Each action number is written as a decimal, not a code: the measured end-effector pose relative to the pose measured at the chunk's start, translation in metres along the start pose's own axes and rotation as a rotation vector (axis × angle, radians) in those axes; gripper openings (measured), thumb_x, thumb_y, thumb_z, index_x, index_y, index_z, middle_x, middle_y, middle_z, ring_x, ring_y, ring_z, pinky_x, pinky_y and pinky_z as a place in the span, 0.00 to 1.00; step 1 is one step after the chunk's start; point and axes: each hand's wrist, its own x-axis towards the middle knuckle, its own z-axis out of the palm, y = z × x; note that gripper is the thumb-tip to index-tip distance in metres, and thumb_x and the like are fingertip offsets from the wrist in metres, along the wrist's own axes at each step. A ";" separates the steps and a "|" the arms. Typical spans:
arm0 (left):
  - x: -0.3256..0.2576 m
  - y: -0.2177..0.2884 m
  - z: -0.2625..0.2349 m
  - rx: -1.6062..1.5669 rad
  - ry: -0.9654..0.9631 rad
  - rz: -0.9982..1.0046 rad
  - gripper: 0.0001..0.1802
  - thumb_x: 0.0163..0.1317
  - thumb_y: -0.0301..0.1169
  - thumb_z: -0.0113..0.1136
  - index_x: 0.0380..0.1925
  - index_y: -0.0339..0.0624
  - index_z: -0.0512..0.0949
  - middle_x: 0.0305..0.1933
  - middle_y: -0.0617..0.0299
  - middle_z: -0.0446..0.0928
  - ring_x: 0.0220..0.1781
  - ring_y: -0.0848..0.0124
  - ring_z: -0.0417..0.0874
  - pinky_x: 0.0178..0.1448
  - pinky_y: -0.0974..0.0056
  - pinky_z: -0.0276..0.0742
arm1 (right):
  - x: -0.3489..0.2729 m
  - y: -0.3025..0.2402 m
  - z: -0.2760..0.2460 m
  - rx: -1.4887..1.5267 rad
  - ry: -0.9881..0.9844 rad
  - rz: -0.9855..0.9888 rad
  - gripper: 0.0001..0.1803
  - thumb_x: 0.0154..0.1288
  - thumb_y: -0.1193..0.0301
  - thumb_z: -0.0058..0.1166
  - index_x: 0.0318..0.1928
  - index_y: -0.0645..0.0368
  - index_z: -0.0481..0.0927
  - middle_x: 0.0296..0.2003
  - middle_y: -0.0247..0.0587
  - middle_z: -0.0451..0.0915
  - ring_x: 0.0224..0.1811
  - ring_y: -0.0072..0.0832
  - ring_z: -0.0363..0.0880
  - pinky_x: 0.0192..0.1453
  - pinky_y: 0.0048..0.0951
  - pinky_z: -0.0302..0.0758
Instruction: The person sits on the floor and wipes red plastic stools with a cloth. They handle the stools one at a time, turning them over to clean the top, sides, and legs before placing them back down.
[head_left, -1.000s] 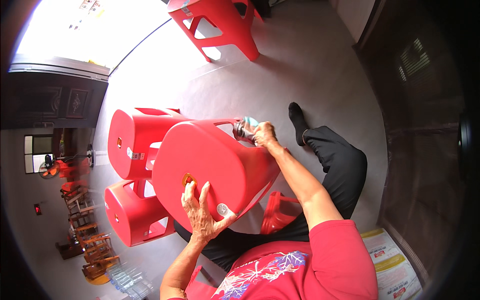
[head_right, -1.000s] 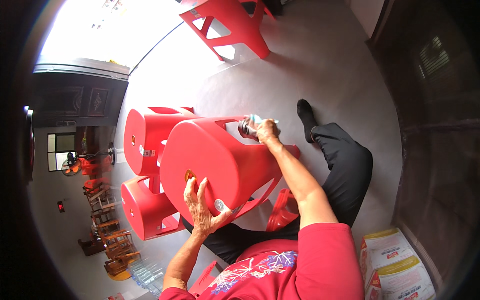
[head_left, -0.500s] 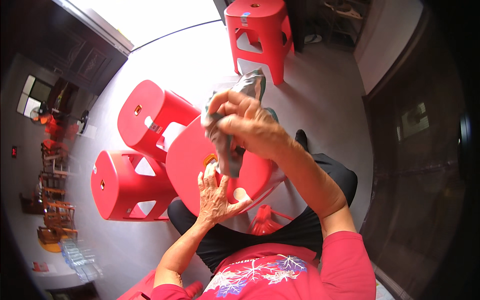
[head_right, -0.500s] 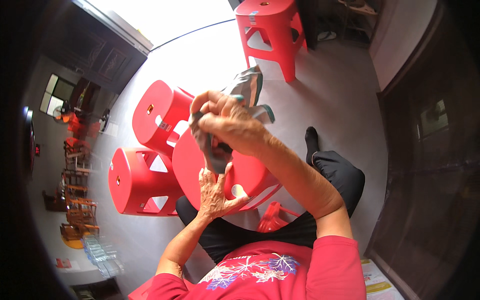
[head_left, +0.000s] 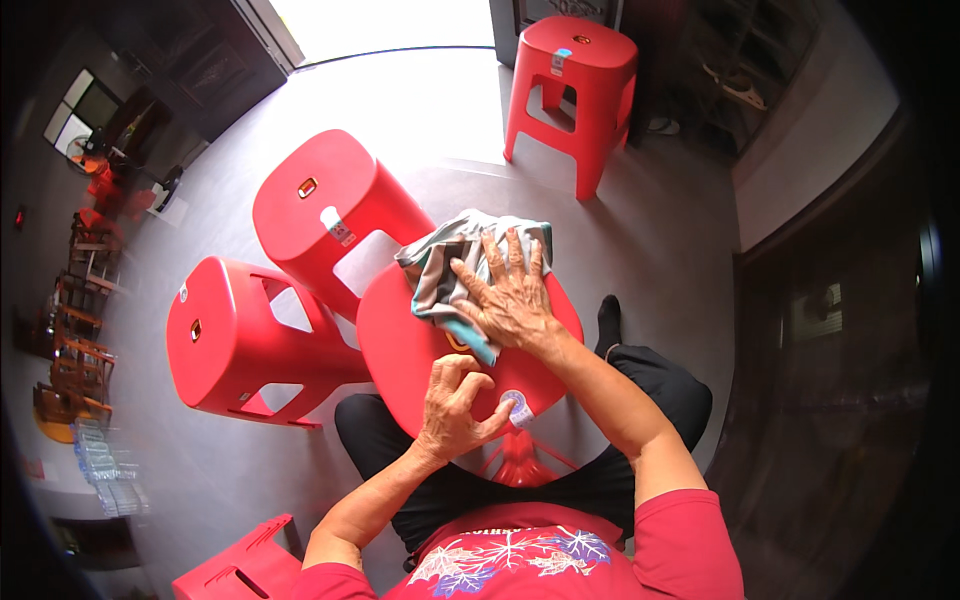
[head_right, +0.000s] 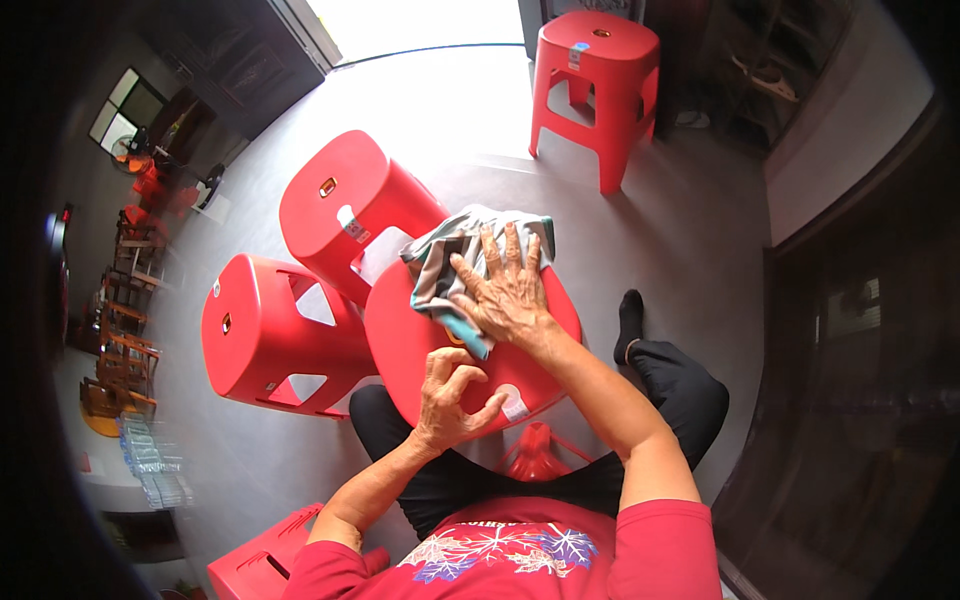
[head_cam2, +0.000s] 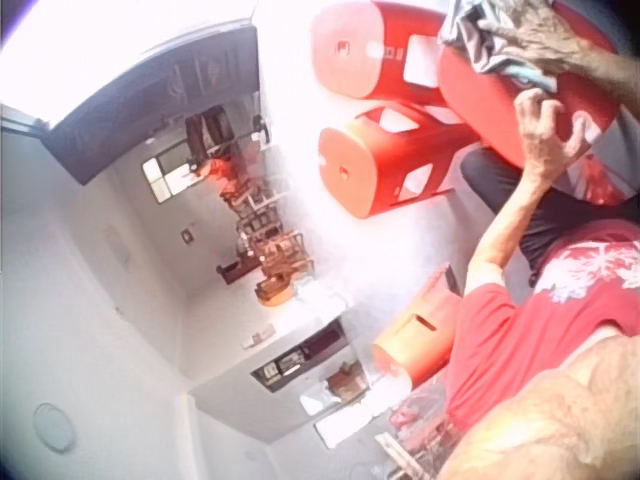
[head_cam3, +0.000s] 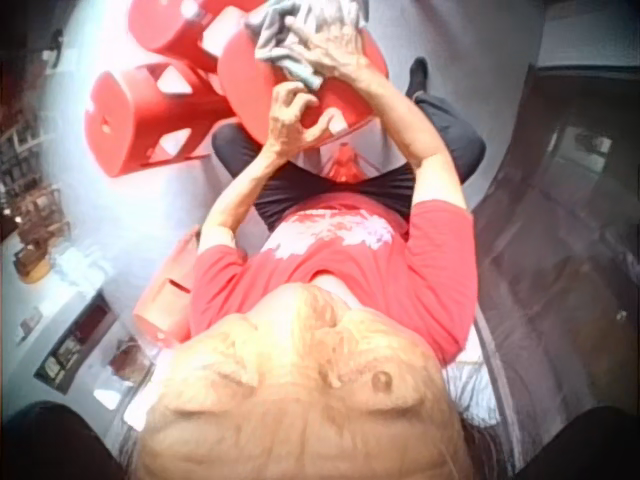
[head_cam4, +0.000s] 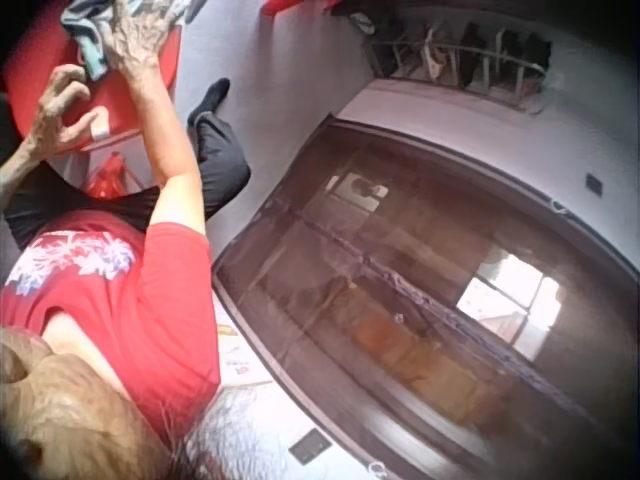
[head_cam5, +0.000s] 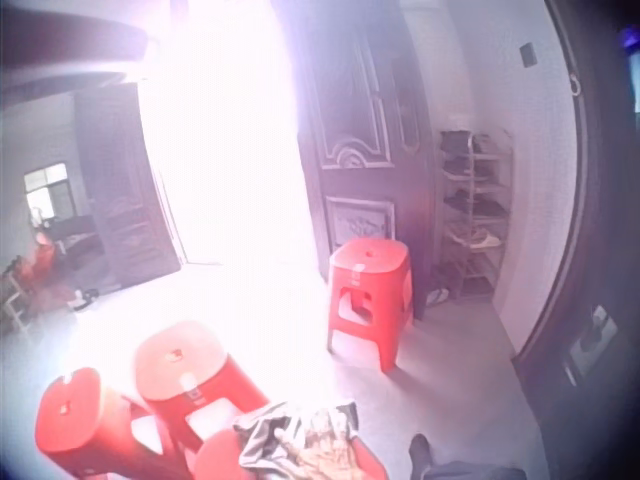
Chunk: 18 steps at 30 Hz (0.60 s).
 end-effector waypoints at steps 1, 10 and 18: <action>0.000 -0.001 0.000 -0.011 -0.011 -0.020 0.20 0.38 0.31 0.75 0.29 0.40 0.74 0.41 0.53 0.70 0.47 0.56 0.71 0.50 0.56 0.71 | 0.012 0.006 0.004 -0.017 -0.005 -0.042 0.31 0.66 0.43 0.39 0.66 0.38 0.67 0.70 0.56 0.51 0.74 0.59 0.38 0.70 0.67 0.32; -0.002 -0.002 -0.001 0.179 0.187 0.051 0.33 0.46 0.44 0.71 0.47 0.39 0.69 0.52 0.48 0.67 0.56 0.51 0.66 0.61 0.49 0.59 | 0.027 -0.027 0.052 -0.032 0.017 -0.486 0.30 0.68 0.50 0.39 0.67 0.46 0.64 0.71 0.42 0.55 0.75 0.41 0.46 0.76 0.51 0.40; -0.025 -0.030 -0.023 0.353 -0.120 -0.256 0.39 0.62 0.60 0.45 0.64 0.43 0.63 0.66 0.47 0.61 0.70 0.48 0.57 0.71 0.40 0.42 | -0.060 -0.053 -0.033 0.417 -0.197 -0.546 0.27 0.59 0.56 0.53 0.58 0.51 0.73 0.62 0.42 0.66 0.72 0.42 0.53 0.73 0.56 0.48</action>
